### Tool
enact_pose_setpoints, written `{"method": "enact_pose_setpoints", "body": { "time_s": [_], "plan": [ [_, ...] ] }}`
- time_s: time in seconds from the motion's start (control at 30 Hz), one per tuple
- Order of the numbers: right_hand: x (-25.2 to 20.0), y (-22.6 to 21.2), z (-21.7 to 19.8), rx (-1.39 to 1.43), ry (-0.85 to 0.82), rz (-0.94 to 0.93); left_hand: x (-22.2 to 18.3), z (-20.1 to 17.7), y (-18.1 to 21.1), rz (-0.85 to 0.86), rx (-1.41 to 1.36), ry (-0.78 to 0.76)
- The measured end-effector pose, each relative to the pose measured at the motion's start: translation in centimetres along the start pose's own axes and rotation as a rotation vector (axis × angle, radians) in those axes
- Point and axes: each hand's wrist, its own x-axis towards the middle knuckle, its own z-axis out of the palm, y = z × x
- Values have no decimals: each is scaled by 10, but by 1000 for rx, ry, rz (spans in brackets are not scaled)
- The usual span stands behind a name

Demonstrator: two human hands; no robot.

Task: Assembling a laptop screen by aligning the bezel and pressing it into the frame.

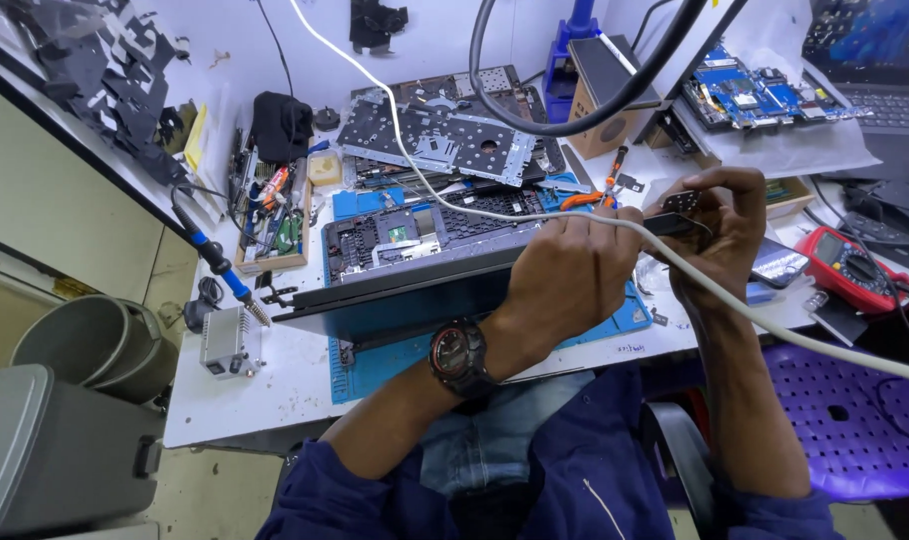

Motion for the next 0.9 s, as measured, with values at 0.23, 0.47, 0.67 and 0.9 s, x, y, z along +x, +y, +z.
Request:
{"method": "enact_pose_setpoints", "body": {
  "time_s": [0.23, 0.47, 0.67, 0.9],
  "plan": [
    [-2, -25, 3, -274, -79, -179, 2, 8, -5, 13, 49, 78],
    [-5, -42, -6, -1024, -282, -498, 5, 5, -7, 116, 471, 264],
    [1, -37, -8, -1116, -312, -605, 10, 16, -7, 109, 424, 310],
    [1, -35, -11, -1199, -290, -624, 10, 27, -3, 89, 340, 345]
  ]
}}
